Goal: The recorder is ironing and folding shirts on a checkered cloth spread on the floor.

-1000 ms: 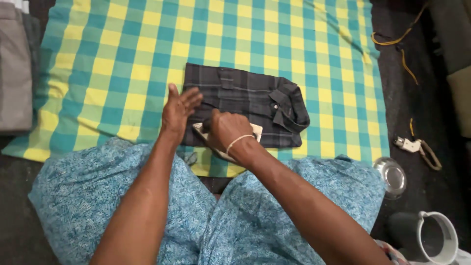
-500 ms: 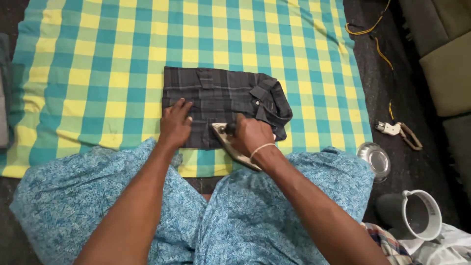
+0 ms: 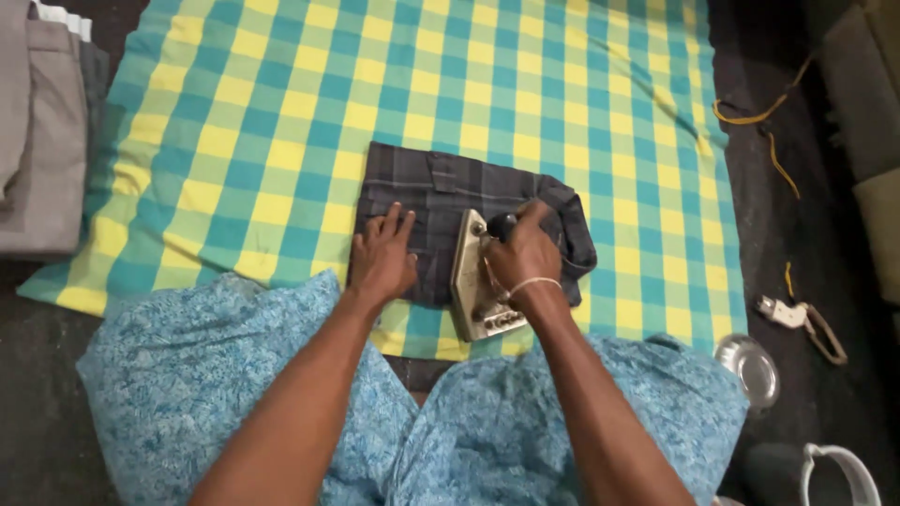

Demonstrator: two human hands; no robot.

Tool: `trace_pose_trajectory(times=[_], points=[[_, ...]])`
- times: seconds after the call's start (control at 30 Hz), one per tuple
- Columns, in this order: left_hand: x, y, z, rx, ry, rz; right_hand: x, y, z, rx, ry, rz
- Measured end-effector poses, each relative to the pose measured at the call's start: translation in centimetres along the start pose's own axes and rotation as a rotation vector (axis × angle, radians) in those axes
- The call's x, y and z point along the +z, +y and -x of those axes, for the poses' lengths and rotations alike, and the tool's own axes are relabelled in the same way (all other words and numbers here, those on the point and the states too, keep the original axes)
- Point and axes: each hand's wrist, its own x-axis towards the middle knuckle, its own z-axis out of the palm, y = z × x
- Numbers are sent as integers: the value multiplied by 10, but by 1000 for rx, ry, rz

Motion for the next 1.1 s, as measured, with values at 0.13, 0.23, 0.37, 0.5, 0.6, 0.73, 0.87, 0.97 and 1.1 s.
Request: trace_pose_trajectory(times=[0.13,0.23,0.37,0.5,0.6,0.73,0.87,0.97,1.1], points=[[1,-1,-2,-30,-5,34,9,-19,-37,64,-78,-19],[1,3,-2,-31,3,56,17,-17,-62,67,-66,-8],[3,-1,-6,-53,-24,64,17,-32,-83,40,-46,-23],[-16,7,-4,-60,-79,87,6,-46,-76,140,-133,-125],[-8,3,-7,-96,-3,90,10,-40,-59,103,-139,-136],[-9,-2,-14,-116,86,-51,4,-49,-36,66,-196,-104],[-16,-5,-23,-281,77,106,3,-57,-42,-6,-210,-85],[-7,-17,-37,-461,228,448,-3,-80,-49,-83,-198,-87],[50,-68,-63,-614,659,1206,-3,-134,-71,-126,-236,-212]])
